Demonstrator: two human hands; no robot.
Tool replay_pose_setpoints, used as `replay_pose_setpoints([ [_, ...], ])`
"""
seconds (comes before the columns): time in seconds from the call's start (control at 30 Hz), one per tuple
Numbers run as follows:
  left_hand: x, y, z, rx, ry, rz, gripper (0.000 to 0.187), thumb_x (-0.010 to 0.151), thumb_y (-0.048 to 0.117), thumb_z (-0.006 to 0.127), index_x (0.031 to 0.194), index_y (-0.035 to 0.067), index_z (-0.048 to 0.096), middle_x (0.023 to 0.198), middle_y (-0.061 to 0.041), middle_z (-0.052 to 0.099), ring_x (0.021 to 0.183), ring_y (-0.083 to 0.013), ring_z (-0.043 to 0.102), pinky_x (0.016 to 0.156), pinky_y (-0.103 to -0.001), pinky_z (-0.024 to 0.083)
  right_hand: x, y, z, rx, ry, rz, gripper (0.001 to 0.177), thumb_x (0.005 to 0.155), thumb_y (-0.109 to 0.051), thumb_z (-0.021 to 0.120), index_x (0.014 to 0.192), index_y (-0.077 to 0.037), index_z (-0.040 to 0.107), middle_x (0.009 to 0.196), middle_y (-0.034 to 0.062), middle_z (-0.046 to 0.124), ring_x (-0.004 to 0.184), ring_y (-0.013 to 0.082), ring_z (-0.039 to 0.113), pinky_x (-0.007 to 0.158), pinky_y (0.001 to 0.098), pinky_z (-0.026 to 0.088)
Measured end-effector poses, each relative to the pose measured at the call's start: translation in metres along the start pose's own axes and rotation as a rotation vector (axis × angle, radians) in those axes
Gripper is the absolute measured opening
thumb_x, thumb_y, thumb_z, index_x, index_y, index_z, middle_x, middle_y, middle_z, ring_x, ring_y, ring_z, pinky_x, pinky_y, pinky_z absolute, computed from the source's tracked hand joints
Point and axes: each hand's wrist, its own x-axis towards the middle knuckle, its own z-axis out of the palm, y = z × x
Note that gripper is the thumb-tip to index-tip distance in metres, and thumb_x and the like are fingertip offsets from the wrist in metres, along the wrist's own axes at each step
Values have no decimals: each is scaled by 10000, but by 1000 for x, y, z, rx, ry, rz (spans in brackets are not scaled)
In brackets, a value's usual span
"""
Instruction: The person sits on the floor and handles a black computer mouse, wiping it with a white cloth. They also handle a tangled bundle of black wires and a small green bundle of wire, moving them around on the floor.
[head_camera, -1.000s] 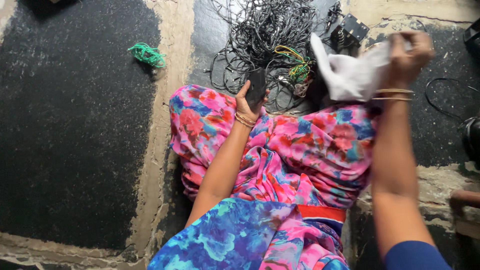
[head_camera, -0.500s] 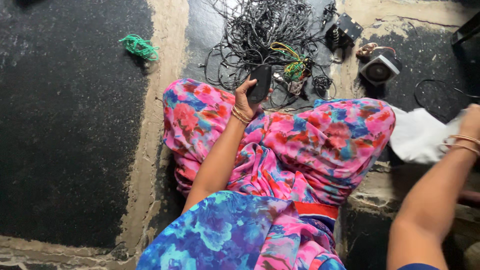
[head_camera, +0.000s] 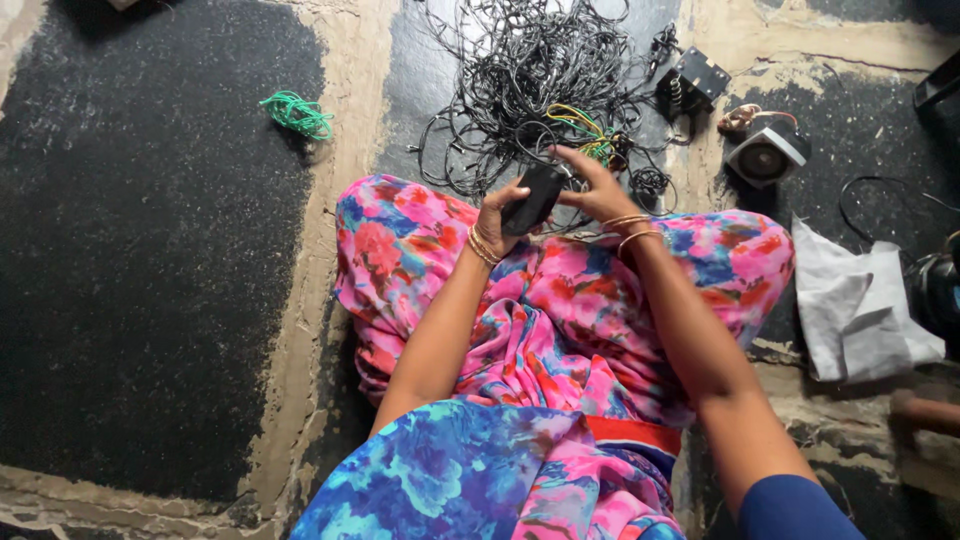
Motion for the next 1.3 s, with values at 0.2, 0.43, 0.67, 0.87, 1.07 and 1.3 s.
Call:
replay_pose_setpoints([
  [0.2,9,-1,-13,-84,66,40,477,901,272,647,1297,13,586,1001,-138,714,763,-283,720,635,-359,567,1,57,7,407,0,219,271,932,-143,712,1160,5,715,1280,145,719,1339,258,616,1174,382,427],
  [0.43,5,4,-4,-33,84,72,512,893,241,654,1372,75,585,1036,-106,696,768,-246,709,611,-334,551,0,10,1,609,87,178,421,845,-74,612,1265,-68,584,1249,37,703,1277,192,599,1038,307,461],
  [0.67,7,3,1,-28,110,145,528,884,218,653,1382,74,555,1108,-127,701,793,-272,723,619,-342,579,-1,37,4,458,146,147,165,1025,-90,644,1130,18,710,1000,78,740,929,147,701,881,280,546],
  [0.87,21,-4,-28,-106,284,314,436,910,152,664,1320,49,554,1111,-138,695,856,-291,735,667,-357,626,-7,26,-6,648,356,206,134,1000,-119,665,1071,-14,710,976,40,754,688,73,646,629,252,576],
  [1.07,32,-4,-51,-196,371,459,373,918,78,685,1257,20,540,1074,-164,687,874,-330,738,651,-397,639,-12,18,3,538,285,216,141,1038,-107,738,1115,0,786,773,-16,571,614,22,431,527,193,317],
  [1.3,26,9,-32,-302,441,466,403,912,222,709,1230,62,520,1046,-152,672,831,-325,748,658,-420,667,-14,-9,15,243,-39,124,170,945,-108,761,1094,-27,786,928,-14,750,827,21,623,723,207,504],
])
